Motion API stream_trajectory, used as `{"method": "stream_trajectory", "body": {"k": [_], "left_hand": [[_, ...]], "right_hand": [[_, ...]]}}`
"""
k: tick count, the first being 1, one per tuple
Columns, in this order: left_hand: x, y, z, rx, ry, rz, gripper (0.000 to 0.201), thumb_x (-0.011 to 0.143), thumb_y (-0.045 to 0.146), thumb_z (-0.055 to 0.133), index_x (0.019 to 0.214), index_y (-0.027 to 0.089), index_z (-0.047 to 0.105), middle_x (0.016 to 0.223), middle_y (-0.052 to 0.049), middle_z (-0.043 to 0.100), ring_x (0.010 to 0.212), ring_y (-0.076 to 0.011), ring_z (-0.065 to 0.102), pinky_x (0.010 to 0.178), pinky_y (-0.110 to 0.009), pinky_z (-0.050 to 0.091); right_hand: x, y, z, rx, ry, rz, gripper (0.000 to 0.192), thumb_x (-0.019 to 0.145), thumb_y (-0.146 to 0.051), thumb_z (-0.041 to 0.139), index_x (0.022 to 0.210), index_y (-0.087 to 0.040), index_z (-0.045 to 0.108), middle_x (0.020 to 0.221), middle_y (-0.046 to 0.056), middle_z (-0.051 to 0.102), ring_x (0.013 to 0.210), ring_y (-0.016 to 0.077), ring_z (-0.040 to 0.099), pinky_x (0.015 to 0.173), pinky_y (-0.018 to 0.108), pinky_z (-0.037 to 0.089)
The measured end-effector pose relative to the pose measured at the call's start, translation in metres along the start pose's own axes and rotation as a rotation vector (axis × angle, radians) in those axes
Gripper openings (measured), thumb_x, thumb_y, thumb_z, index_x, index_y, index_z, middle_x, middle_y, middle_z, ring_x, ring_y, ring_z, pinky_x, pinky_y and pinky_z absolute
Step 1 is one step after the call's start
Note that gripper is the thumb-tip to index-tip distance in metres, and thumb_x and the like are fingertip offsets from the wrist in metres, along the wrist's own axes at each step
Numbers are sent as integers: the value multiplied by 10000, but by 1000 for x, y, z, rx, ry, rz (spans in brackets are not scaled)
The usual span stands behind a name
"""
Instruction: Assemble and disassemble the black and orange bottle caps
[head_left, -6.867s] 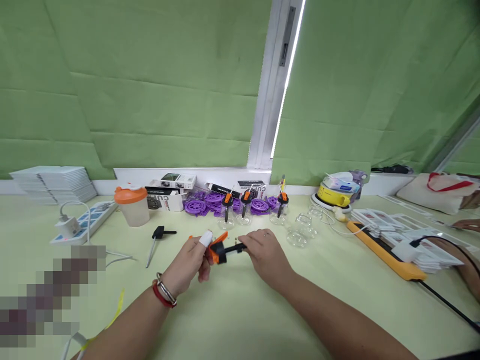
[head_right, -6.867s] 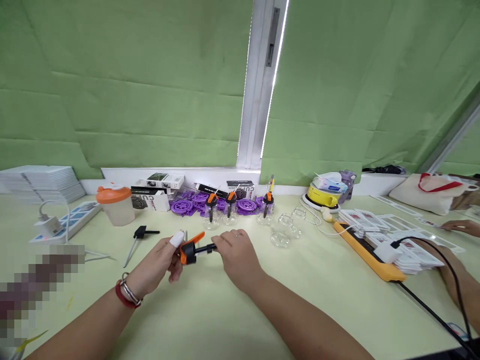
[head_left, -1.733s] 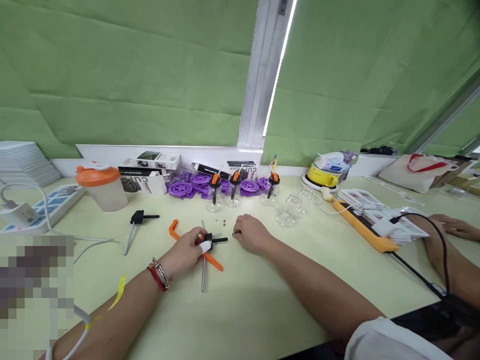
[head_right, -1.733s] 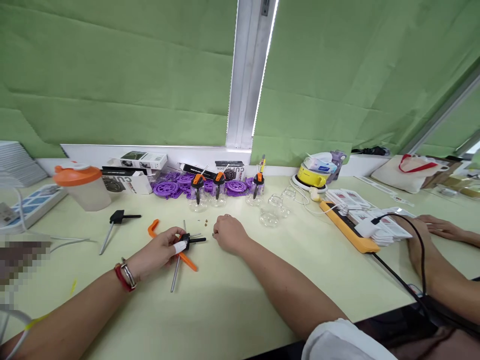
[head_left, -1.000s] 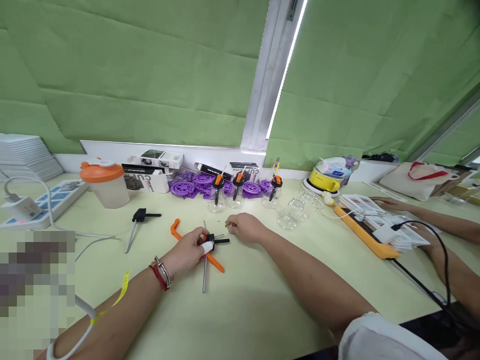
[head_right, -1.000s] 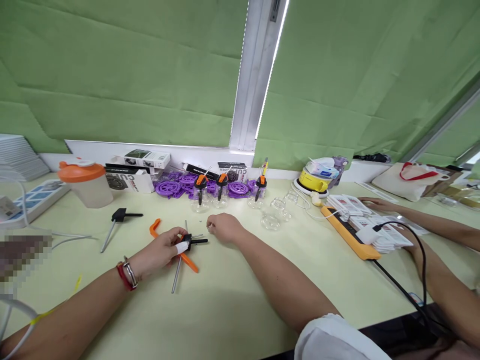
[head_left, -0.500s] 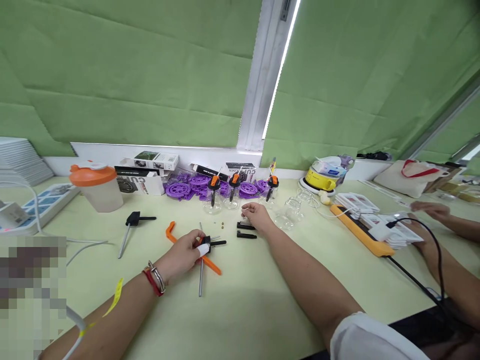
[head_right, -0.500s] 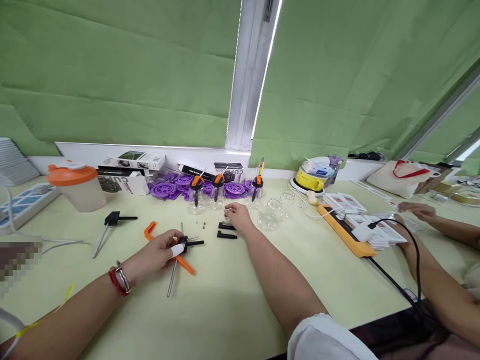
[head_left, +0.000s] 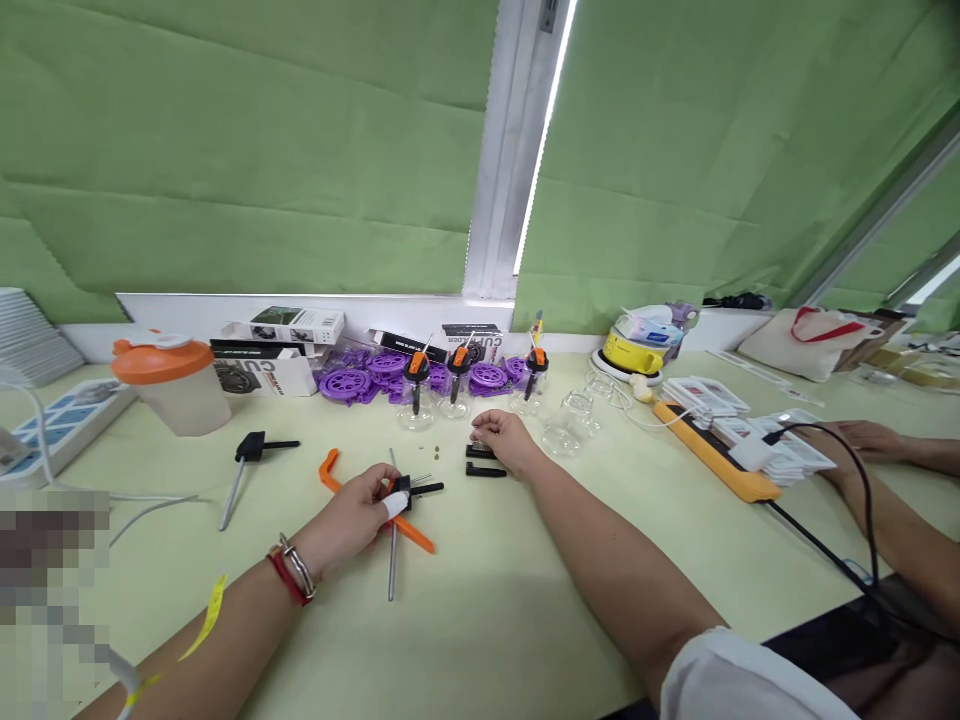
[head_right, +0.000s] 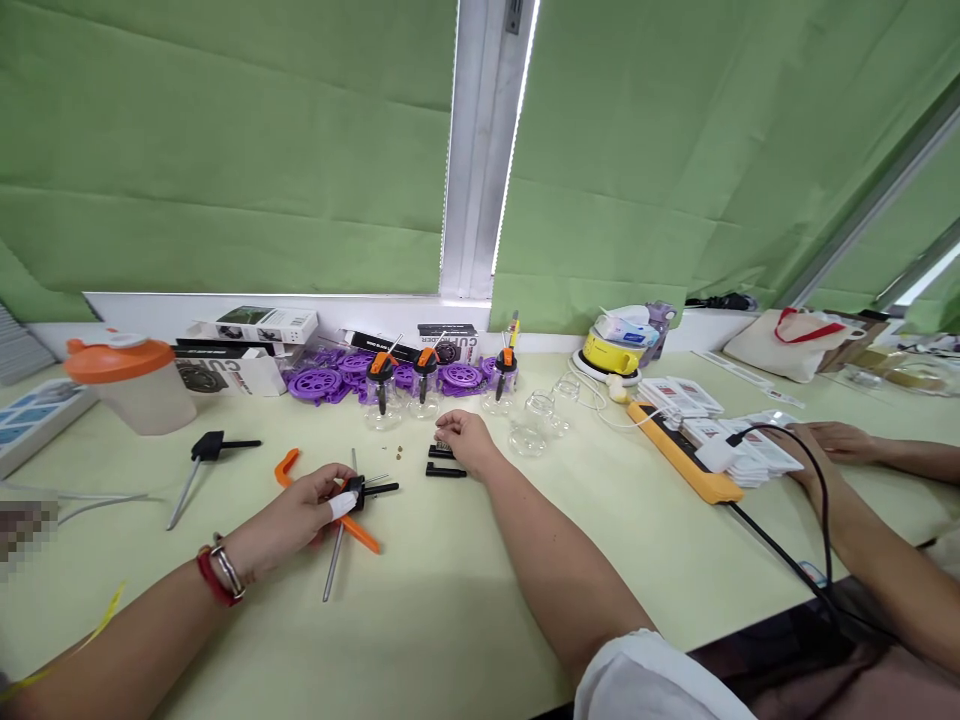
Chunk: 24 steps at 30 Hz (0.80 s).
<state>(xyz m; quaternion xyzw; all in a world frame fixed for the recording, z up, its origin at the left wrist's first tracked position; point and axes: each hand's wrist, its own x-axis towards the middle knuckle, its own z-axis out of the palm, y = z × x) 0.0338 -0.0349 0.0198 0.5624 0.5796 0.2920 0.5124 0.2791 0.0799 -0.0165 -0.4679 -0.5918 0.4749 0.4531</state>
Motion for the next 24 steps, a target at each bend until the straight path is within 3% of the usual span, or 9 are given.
{"method": "stream_trajectory", "body": {"k": [10,16,24], "left_hand": [[0,0,0,40,-20,-4,415,691,530,622,952,217,541,685,40,483,537,-110,405,446,-215,336],[-3,8,-3,-30,-13,-26,445,631,515,675,919,210,528,644,57,472,512,-107,425,440,-223,356],[-1,12,-17,-251,84,9,470,610,433,732,952,180,532,621,51,520,479,-95,460,451,-236,395]], "right_hand": [[2,-1,-5,41,15,4,252,678,-290,677,873,-154,594,708,25,663,743,157,645,681,280,485],[6,-2,-20,-583,64,-40,256,808,-300,511,975,-165,650,753,24,653,672,141,591,619,255,450],[0,-8,-19,-754,-10,-44,237,818,-311,564,977,-200,700,877,46,689,800,168,596,731,264,427]]}}
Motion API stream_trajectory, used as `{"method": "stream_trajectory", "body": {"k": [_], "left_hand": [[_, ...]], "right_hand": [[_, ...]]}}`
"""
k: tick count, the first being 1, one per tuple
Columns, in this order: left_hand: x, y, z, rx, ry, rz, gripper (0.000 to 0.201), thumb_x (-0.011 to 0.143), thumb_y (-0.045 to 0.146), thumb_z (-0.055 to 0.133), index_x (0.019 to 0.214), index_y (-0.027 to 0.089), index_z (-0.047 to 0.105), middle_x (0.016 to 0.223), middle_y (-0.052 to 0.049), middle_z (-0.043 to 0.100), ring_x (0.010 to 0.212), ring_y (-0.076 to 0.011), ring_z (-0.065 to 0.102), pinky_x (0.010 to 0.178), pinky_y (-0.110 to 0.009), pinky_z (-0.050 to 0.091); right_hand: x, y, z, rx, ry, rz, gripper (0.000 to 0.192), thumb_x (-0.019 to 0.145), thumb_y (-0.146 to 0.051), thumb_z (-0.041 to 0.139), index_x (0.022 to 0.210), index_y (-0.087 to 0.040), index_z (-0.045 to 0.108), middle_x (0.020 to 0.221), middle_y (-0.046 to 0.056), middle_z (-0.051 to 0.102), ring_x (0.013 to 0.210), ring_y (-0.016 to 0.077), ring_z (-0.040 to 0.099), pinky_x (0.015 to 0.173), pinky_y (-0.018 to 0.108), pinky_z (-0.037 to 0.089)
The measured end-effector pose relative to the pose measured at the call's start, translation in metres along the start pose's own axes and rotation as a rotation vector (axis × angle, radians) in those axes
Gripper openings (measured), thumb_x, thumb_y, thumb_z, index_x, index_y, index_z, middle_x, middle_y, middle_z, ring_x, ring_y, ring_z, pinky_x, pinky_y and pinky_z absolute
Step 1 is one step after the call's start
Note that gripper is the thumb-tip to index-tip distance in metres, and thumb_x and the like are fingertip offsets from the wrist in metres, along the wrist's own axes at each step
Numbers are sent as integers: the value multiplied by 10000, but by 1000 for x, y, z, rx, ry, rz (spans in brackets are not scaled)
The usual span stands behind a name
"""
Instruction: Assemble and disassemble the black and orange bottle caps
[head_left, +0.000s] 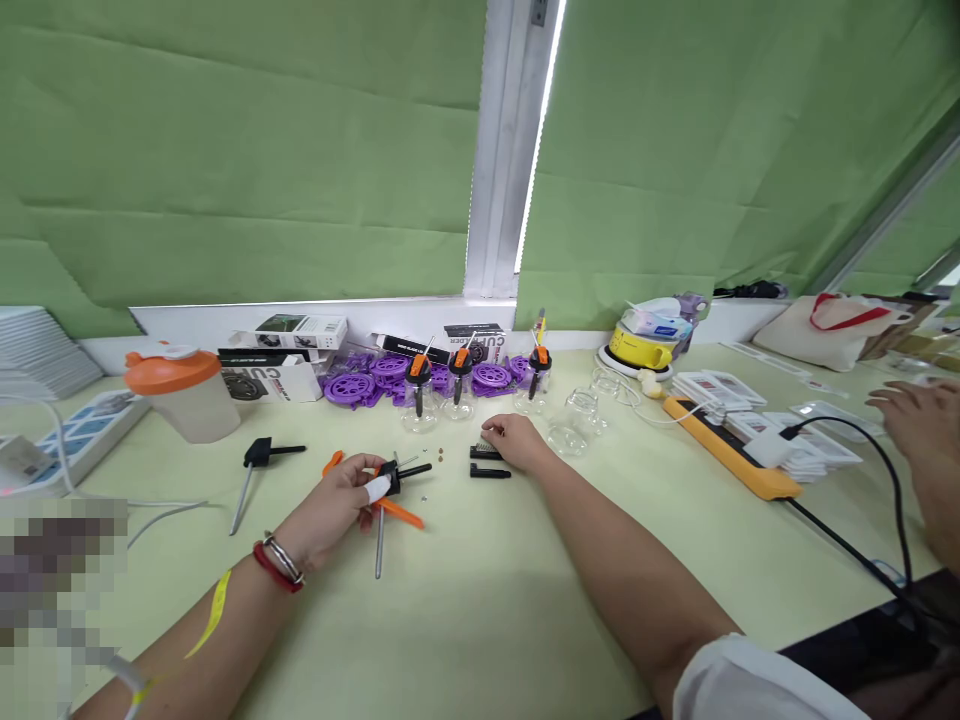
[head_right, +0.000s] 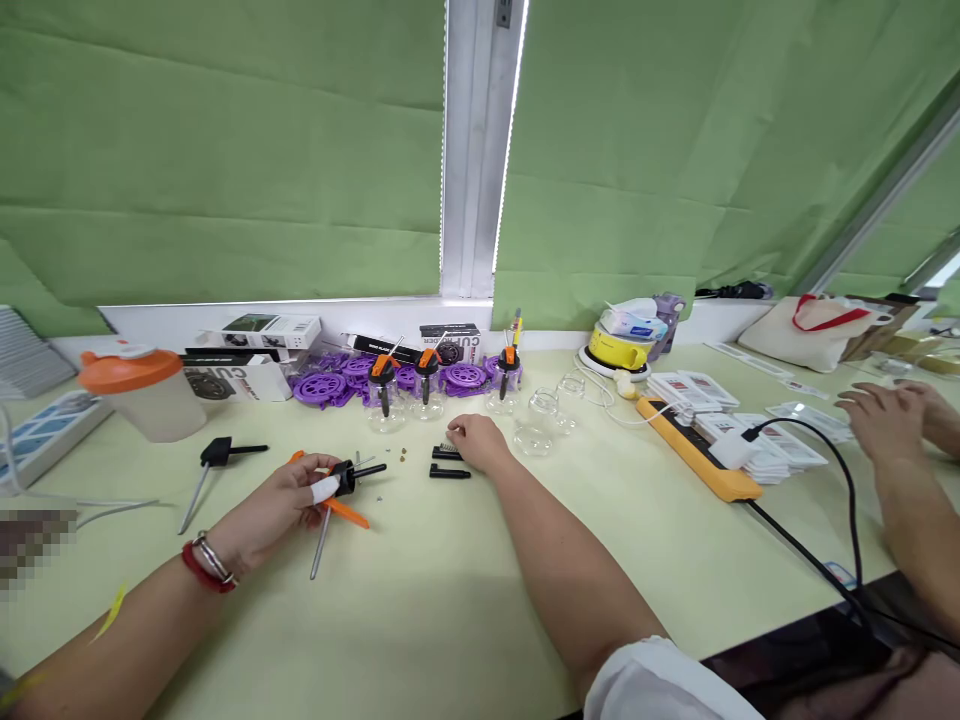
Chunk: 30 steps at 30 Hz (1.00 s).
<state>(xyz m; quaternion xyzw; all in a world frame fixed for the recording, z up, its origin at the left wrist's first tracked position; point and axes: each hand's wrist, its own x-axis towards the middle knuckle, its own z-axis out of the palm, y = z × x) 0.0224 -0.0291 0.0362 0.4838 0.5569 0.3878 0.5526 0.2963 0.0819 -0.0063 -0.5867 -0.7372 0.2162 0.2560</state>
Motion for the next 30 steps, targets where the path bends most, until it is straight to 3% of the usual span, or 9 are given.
{"method": "stream_trajectory", "body": {"k": [5,8,11,14,18,21,26,30], "left_hand": [[0,5,-2,-176,112,191,509,593,382,767,996,170,539,723,27,569,502,-84,484,448,-228,404],[1,6,-5,-292,176,268,498,595,345,777,1001,168,549,806,10,598,504,-68,490,441,-216,408],[2,6,-9,-365,243,301,470,592,322,777,979,170,558,782,18,600,488,-68,497,436,-218,416],[3,6,-10,-392,304,304,455,578,306,771,958,167,562,738,25,594,481,-79,509,424,-217,408],[5,4,-10,-395,316,328,439,579,298,762,949,158,571,757,8,608,504,-86,529,424,-213,401],[5,3,-9,-390,292,343,438,591,312,764,953,158,569,749,12,610,489,-80,517,427,-220,404],[4,2,-8,-388,274,347,462,595,319,772,967,155,552,739,16,607,451,-73,494,415,-230,406],[5,-1,-8,-361,269,363,449,623,328,762,981,159,548,787,7,615,461,-69,499,431,-235,417]], "right_hand": [[-6,-13,-6,-137,16,-41,252,861,-322,524,994,-194,695,943,54,675,825,166,591,733,256,414],[-21,-36,-8,-191,15,-216,256,896,-292,470,976,-206,698,977,51,654,835,155,584,727,250,396],[-45,-65,-2,-247,-180,-501,246,908,-267,457,910,-226,699,897,26,656,833,147,587,704,240,373],[-65,-87,10,-411,-296,-627,243,900,-250,456,808,-200,675,822,32,637,753,155,587,606,248,339],[-69,-97,25,-617,-344,-607,157,809,-126,494,814,-178,642,798,45,630,646,159,578,535,252,312],[-62,-99,32,-701,-308,-547,254,738,-60,506,937,-166,624,838,72,645,681,181,603,538,251,337],[-61,-103,37,-750,-254,-489,282,745,-50,471,984,-119,604,859,113,656,695,215,629,543,271,384],[-67,-101,38,-730,-290,-466,310,719,-61,502,1002,-138,603,842,102,665,690,214,634,541,267,394]]}}
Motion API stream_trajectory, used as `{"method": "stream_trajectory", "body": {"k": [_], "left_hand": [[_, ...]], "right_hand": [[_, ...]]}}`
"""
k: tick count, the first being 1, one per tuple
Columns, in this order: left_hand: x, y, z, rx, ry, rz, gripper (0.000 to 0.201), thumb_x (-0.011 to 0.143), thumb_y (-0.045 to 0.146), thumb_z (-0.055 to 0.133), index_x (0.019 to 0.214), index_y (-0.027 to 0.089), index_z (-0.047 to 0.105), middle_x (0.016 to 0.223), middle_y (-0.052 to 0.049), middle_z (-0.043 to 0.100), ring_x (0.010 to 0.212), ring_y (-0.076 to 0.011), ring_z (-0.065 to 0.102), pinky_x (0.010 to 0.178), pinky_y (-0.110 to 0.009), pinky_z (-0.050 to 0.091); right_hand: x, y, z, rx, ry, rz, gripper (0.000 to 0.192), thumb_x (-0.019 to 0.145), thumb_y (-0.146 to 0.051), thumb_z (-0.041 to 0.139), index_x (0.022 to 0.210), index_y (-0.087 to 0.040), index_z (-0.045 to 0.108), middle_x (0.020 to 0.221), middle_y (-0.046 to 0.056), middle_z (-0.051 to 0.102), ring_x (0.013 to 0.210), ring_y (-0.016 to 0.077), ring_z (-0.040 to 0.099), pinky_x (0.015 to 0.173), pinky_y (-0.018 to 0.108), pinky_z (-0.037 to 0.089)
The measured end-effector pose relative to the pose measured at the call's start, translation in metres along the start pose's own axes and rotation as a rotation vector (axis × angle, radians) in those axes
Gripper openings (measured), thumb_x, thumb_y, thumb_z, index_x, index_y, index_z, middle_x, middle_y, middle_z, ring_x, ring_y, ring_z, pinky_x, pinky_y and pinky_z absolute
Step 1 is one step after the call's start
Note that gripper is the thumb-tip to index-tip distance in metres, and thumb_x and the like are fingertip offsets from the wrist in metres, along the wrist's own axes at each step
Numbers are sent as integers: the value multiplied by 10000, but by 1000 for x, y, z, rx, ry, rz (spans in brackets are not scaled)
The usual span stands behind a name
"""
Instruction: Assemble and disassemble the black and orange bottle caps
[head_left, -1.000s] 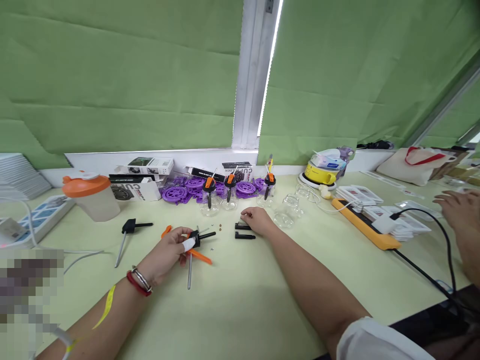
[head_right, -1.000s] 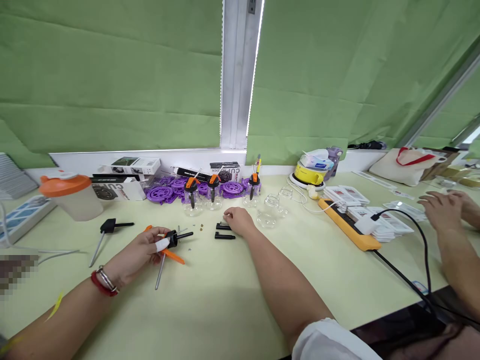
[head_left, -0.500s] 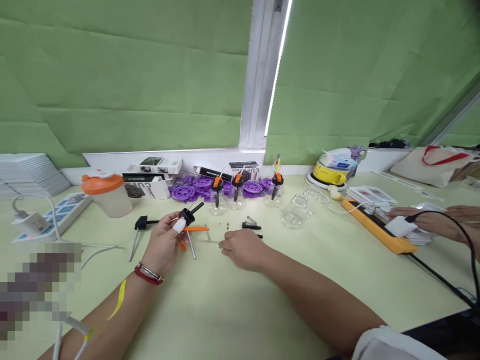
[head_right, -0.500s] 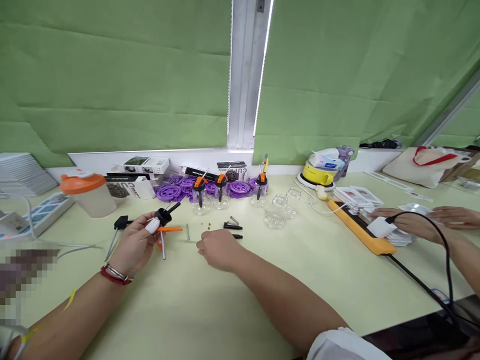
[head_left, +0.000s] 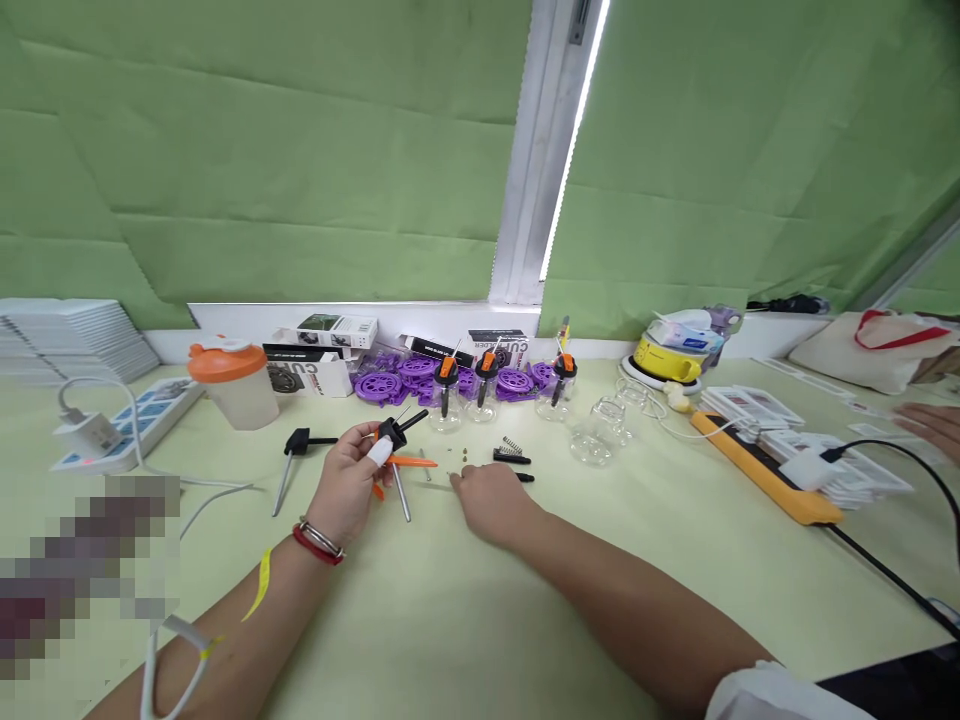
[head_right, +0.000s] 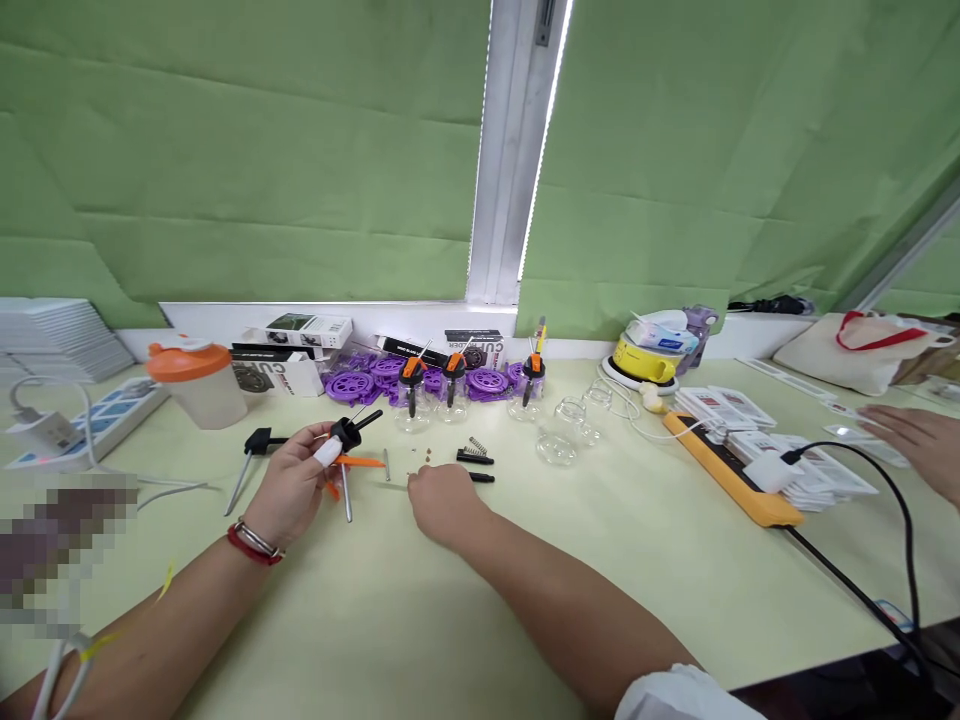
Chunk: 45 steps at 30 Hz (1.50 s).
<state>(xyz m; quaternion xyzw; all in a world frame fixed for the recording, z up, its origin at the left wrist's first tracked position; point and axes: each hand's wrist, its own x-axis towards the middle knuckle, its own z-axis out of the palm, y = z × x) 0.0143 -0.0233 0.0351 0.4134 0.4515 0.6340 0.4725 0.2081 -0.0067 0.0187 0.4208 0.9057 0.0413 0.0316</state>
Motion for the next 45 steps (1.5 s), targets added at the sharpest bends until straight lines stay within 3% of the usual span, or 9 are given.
{"method": "stream_trajectory", "body": {"k": [7,12,22,26,32,36,39,41,45], "left_hand": [[1,-6,-2,49,-27,25,444,655,355,743,1001,162,543,746,26,587,468,-73,505,437,-232,423],[1,-9,-3,71,-31,50,427,680,366,727,1008,165,541,723,36,566,465,-74,506,432,-231,431],[-1,-12,2,139,-42,48,430,678,372,717,1010,171,531,710,53,519,499,-79,496,429,-223,429],[-5,-9,7,155,-63,39,434,658,369,711,991,161,527,721,48,520,505,-80,491,423,-223,423],[-6,-8,9,171,-77,47,432,661,363,696,995,158,516,732,38,522,514,-82,485,429,-225,423],[-5,-8,7,197,-84,40,420,675,361,687,1005,162,517,740,36,521,521,-83,487,440,-225,421],[-5,-9,5,220,-109,32,433,682,375,687,1024,171,517,762,24,528,559,-97,498,444,-226,421],[-6,-9,5,226,-165,21,435,689,374,689,1036,178,514,786,14,534,598,-109,509,455,-228,431],[-13,-9,9,251,-341,-24,444,692,329,703,1065,195,504,803,14,539,624,-110,516,475,-221,437]], "right_hand": [[11,1,0,-30,4,87,295,735,-64,477,991,-140,602,822,110,669,685,226,645,518,271,392],[11,-3,1,-24,34,70,519,727,-77,488,1237,-172,505,814,90,674,663,233,645,507,273,396],[20,0,1,-1,-34,139,594,768,-93,470,1358,-100,403,858,158,689,757,256,662,580,304,444],[22,2,1,21,-25,165,643,745,-121,499,1375,-104,369,814,139,691,742,273,661,570,312,444],[28,0,3,58,19,177,480,736,-139,508,1215,-122,524,809,135,689,740,269,657,583,302,430],[28,4,0,102,24,183,578,748,-150,524,1320,-143,448,822,128,693,765,265,653,609,301,419],[21,16,-9,268,172,262,439,870,-220,421,1302,-192,490,860,106,698,811,244,642,655,302,416],[14,26,-15,504,280,276,369,935,-303,330,1186,-214,585,872,77,695,819,211,625,676,287,416],[3,34,-20,1140,217,222,313,897,-378,427,937,-184,668,748,18,654,588,119,551,568,232,412]]}}
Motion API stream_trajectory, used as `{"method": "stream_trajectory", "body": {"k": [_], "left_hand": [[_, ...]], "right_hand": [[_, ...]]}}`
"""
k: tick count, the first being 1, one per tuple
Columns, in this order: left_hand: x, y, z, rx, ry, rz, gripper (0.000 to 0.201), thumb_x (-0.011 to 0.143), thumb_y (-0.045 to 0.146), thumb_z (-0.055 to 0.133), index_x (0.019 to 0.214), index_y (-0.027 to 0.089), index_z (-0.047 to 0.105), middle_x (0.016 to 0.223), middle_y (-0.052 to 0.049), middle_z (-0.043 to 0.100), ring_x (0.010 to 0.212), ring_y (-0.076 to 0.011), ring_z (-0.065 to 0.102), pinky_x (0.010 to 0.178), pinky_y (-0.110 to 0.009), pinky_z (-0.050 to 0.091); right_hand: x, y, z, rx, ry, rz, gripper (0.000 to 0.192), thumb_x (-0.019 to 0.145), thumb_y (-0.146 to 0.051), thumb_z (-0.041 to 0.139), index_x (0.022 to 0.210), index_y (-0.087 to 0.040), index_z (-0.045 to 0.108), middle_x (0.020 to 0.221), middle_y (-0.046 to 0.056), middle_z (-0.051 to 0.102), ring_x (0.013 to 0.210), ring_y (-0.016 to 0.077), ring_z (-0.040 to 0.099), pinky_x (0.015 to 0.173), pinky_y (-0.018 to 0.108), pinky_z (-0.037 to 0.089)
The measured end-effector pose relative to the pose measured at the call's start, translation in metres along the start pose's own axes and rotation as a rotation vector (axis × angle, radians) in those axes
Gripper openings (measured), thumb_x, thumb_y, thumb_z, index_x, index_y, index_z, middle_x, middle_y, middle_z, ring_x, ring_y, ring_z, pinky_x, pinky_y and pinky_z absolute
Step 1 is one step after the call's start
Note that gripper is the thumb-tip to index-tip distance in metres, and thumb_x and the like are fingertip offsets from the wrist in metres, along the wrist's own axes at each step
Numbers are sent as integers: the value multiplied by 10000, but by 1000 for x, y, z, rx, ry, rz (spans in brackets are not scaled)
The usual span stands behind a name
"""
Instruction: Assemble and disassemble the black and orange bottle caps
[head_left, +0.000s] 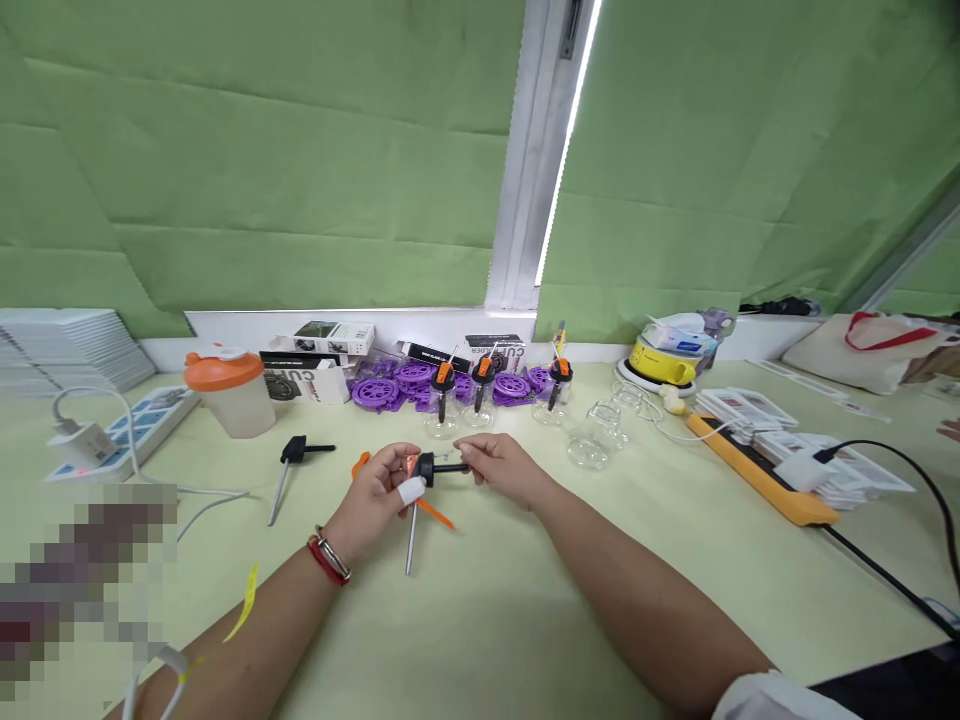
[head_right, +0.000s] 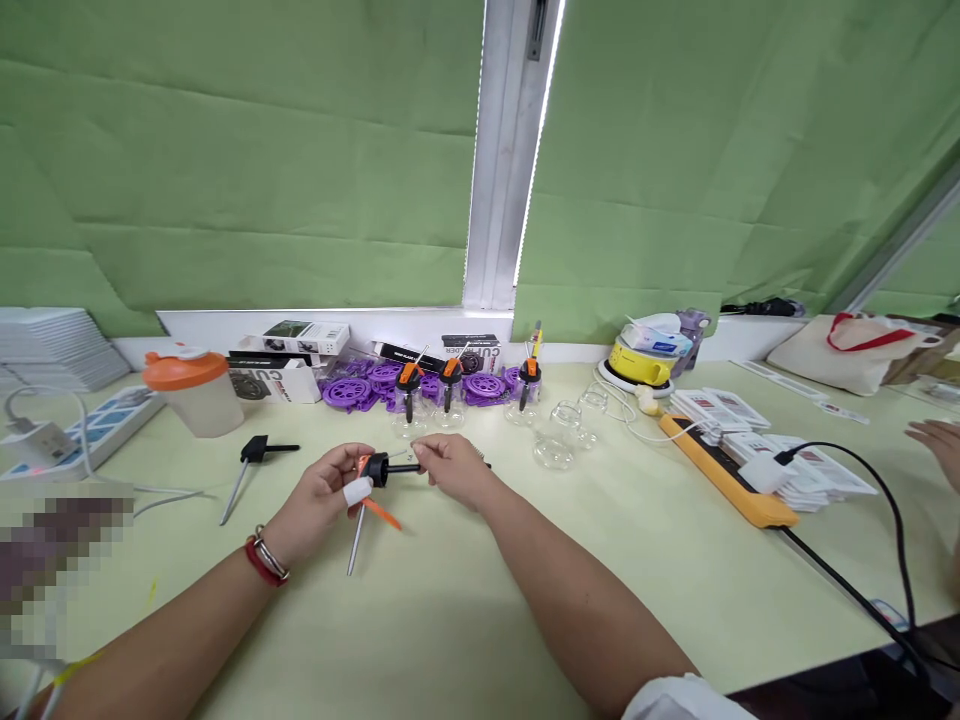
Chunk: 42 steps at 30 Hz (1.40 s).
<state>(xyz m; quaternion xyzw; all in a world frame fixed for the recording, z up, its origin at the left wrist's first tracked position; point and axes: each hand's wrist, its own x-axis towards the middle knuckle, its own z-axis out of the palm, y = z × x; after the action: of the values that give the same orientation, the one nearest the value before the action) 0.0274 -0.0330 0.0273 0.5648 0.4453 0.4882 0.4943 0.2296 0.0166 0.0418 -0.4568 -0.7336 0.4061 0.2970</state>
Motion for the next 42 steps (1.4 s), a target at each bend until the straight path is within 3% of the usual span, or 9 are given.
{"method": "stream_trajectory", "body": {"k": [5,12,18,22,27,31,34,38,42], "left_hand": [[-7,5,10,3,-53,-44,461,682,306,716,1067,193,489,904,-33,588,787,-155,581,558,-227,464],[-3,1,6,0,-18,-82,464,679,362,717,1063,175,537,1038,-92,627,919,-215,608,618,-252,466],[-3,4,11,-6,-32,-83,375,649,364,720,977,191,660,984,-59,687,965,-252,612,834,-382,462],[-5,8,12,3,-146,-130,223,707,339,660,887,219,714,859,-19,701,848,-219,619,820,-376,446],[-6,9,8,5,-246,-182,209,714,318,654,876,215,737,821,-21,698,811,-199,597,808,-351,435],[-3,3,1,-41,-206,-245,216,708,339,664,826,177,745,783,-52,698,725,-181,587,708,-312,442],[1,-2,-2,-32,-122,-302,201,681,341,689,744,158,743,676,-52,677,582,-139,535,577,-264,397],[1,-2,0,-88,-70,-317,162,652,329,709,687,172,726,646,-31,662,568,-128,533,617,-277,410],[-2,0,6,-49,-105,-267,183,699,370,653,680,194,695,650,-12,633,623,-158,545,671,-307,427]], "right_hand": [[-7,-6,6,307,-140,140,133,734,-258,625,704,-136,666,570,-6,607,465,81,502,447,195,352],[-11,-4,-7,454,-305,59,306,686,-354,692,875,-114,718,863,87,705,612,135,645,454,201,405],[-10,2,2,435,-269,116,334,615,-394,741,753,-94,690,716,71,689,585,147,645,434,201,439],[-12,8,11,459,-297,208,281,571,-333,762,680,-99,652,647,56,675,568,161,654,398,189,428],[-15,10,16,423,-335,291,186,590,-271,720,606,-107,634,569,45,652,528,156,640,382,186,412],[-15,11,21,319,-283,326,168,623,-261,698,577,-121,617,533,36,635,492,138,610,408,199,399],[-13,15,24,202,-242,239,158,655,-251,676,569,-134,614,490,5,597,470,116,563,462,216,399],[-13,15,27,120,-136,129,124,597,-206,703,539,-138,616,469,-39,528,456,78,438,458,213,308],[-17,7,34,311,-167,289,217,567,-216,717,497,-163,518,389,-83,411,398,54,307,421,215,223]]}}
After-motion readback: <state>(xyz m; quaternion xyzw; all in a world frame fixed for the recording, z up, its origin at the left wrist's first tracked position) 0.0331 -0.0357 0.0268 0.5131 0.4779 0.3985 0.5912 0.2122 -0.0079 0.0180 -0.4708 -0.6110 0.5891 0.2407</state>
